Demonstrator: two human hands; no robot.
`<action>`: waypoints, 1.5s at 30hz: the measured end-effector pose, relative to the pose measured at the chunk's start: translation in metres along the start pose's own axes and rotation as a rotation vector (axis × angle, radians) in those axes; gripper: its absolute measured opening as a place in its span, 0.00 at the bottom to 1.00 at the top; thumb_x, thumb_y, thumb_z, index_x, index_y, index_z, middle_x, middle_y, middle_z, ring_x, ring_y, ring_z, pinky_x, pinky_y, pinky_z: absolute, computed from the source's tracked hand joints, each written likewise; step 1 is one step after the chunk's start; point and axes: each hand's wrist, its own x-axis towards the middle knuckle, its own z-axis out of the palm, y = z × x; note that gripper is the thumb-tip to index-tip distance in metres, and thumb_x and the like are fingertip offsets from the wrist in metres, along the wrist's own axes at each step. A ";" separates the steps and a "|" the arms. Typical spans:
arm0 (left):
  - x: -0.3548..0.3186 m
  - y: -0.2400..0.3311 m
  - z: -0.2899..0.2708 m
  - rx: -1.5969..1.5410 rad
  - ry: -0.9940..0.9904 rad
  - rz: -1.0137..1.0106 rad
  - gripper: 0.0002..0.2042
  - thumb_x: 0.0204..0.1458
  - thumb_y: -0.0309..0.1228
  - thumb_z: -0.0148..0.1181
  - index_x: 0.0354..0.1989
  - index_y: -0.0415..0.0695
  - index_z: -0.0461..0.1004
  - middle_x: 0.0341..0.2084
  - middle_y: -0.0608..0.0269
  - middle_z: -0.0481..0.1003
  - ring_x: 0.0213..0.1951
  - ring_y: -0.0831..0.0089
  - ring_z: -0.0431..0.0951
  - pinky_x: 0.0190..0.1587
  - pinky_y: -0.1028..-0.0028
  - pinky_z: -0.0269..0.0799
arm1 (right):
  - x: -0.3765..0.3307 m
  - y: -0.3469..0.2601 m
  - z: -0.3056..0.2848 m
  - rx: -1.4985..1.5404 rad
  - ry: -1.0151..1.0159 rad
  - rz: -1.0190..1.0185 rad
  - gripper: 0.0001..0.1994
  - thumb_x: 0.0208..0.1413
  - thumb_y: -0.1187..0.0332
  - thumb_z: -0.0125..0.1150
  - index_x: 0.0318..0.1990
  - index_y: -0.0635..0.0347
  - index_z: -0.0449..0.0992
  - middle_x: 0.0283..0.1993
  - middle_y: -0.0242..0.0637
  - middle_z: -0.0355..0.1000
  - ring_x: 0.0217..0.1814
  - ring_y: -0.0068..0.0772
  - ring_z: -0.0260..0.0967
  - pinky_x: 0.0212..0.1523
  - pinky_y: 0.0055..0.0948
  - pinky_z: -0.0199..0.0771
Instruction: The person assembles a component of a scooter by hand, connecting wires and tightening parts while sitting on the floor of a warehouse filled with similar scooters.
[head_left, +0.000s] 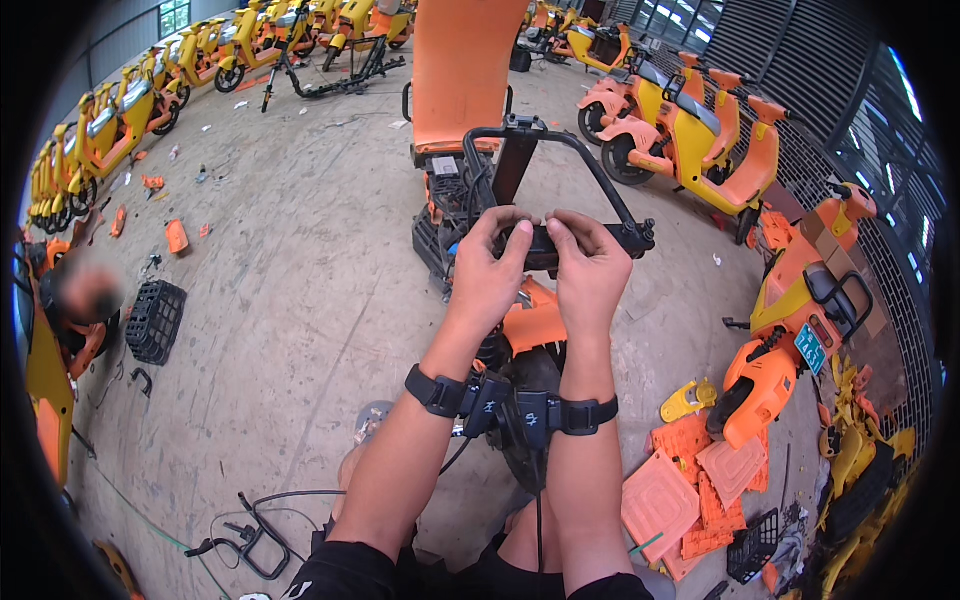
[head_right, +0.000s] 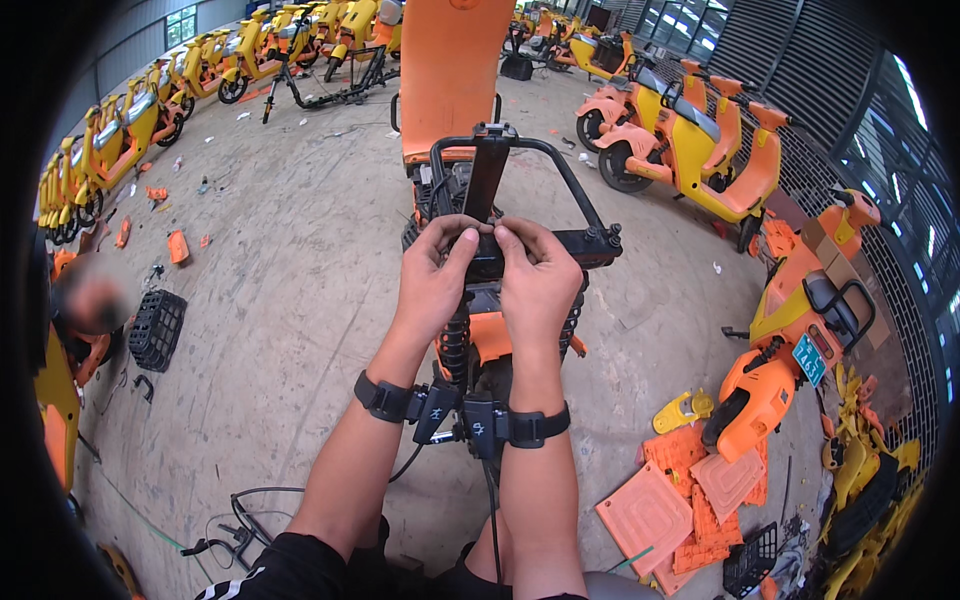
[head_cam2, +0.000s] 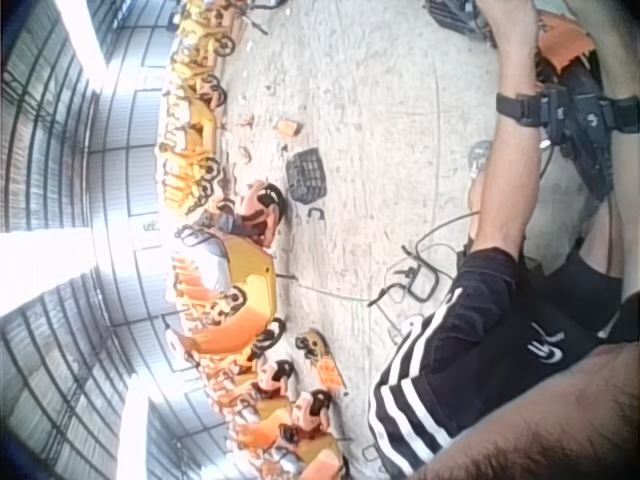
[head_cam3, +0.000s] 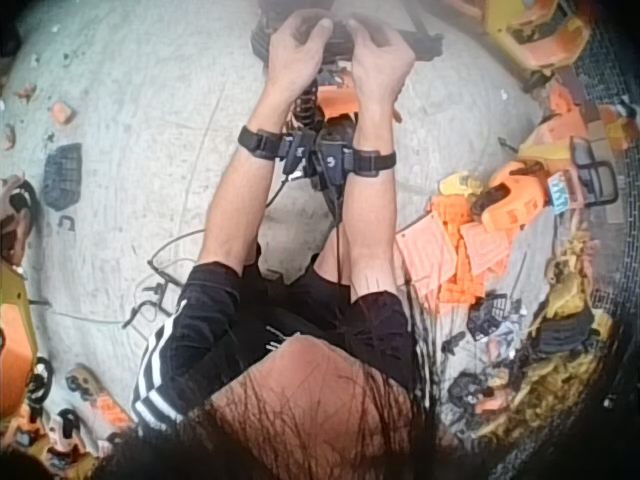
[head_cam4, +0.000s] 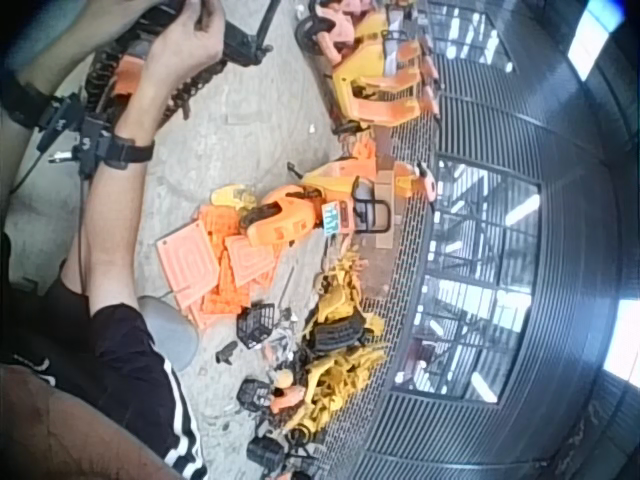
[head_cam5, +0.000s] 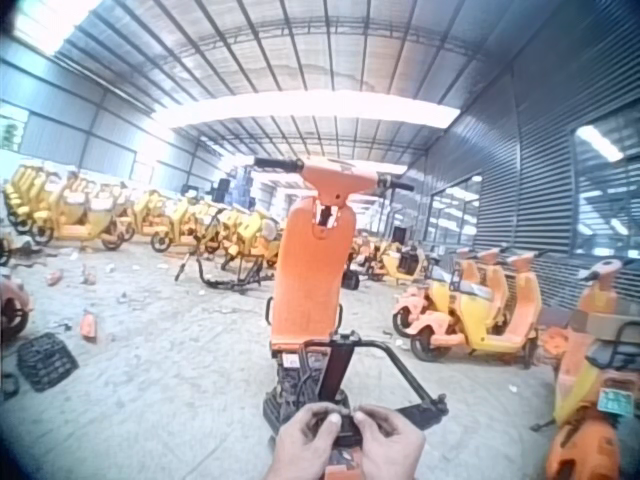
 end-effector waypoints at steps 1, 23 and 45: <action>0.000 0.001 0.000 -0.002 -0.023 -0.025 0.10 0.64 0.27 0.55 0.48 0.34 0.73 0.44 0.58 0.79 0.48 0.76 0.76 0.54 0.75 0.70 | 0.000 0.001 0.001 0.016 0.010 -0.002 0.09 0.57 0.74 0.67 0.43 0.70 0.82 0.36 0.36 0.81 0.33 0.17 0.72 0.36 0.17 0.70; 0.000 -0.003 0.001 -0.018 0.026 0.036 0.10 0.61 0.29 0.58 0.45 0.34 0.75 0.40 0.57 0.80 0.44 0.74 0.78 0.50 0.73 0.72 | 0.000 0.000 -0.002 -0.101 -0.001 -0.032 0.10 0.54 0.74 0.69 0.43 0.66 0.83 0.30 0.28 0.78 0.21 0.11 0.56 0.23 0.18 0.59; 0.000 -0.004 0.001 0.015 0.013 0.027 0.10 0.62 0.28 0.57 0.47 0.34 0.73 0.42 0.57 0.79 0.46 0.74 0.77 0.52 0.74 0.71 | 0.000 -0.002 -0.003 -0.280 -0.002 -0.119 0.10 0.52 0.72 0.69 0.42 0.65 0.83 0.28 0.28 0.76 0.20 0.11 0.56 0.21 0.18 0.56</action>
